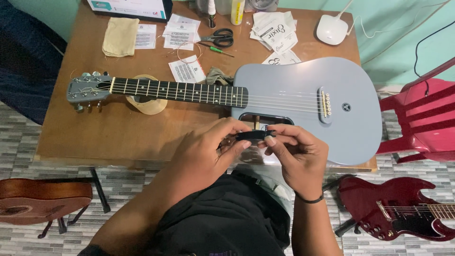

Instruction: Removing old strings from an acoustic guitar using a manual string winder and hands.

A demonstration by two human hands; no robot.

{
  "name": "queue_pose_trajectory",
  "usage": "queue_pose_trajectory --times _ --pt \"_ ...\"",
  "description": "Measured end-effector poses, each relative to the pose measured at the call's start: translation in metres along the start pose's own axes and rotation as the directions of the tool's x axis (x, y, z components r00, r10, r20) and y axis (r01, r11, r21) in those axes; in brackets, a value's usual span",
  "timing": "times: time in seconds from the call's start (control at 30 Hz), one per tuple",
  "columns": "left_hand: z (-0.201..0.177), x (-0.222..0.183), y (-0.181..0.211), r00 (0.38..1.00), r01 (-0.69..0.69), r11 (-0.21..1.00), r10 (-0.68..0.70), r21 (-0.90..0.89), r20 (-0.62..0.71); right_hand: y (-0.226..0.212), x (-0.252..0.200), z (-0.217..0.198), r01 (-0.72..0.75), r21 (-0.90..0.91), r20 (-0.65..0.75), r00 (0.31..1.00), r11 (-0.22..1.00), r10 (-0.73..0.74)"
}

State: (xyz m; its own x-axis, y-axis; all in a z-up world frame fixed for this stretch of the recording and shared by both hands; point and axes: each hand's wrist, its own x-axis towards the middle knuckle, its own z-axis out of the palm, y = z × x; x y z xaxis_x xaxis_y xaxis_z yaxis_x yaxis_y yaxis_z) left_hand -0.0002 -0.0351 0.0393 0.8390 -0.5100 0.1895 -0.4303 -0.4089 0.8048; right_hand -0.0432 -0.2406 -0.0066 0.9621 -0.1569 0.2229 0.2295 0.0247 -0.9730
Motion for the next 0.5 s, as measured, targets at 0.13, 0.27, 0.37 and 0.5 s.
queue_pose_trajectory --times 0.13,0.27,0.37,0.5 --pt "0.006 -0.001 -0.004 0.973 -0.188 0.978 0.198 0.091 -0.120 -0.004 0.000 -0.010 -0.024 -0.013 -0.018 1.000 1.000 0.024" --pt "0.007 0.000 -0.009 0.955 -0.233 0.963 0.252 0.133 -0.154 -0.004 0.008 -0.064 0.148 -0.452 -0.098 0.972 0.880 -0.214" --pt "0.002 0.002 -0.010 0.971 -0.194 0.979 0.200 0.061 -0.133 0.024 0.015 -0.149 0.139 -0.688 -0.237 0.885 0.712 -0.402" --pt "-0.003 0.006 -0.010 0.998 -0.036 0.998 0.033 -0.058 -0.054 0.042 0.023 -0.211 -0.227 -0.806 -0.362 0.920 0.547 -0.150"
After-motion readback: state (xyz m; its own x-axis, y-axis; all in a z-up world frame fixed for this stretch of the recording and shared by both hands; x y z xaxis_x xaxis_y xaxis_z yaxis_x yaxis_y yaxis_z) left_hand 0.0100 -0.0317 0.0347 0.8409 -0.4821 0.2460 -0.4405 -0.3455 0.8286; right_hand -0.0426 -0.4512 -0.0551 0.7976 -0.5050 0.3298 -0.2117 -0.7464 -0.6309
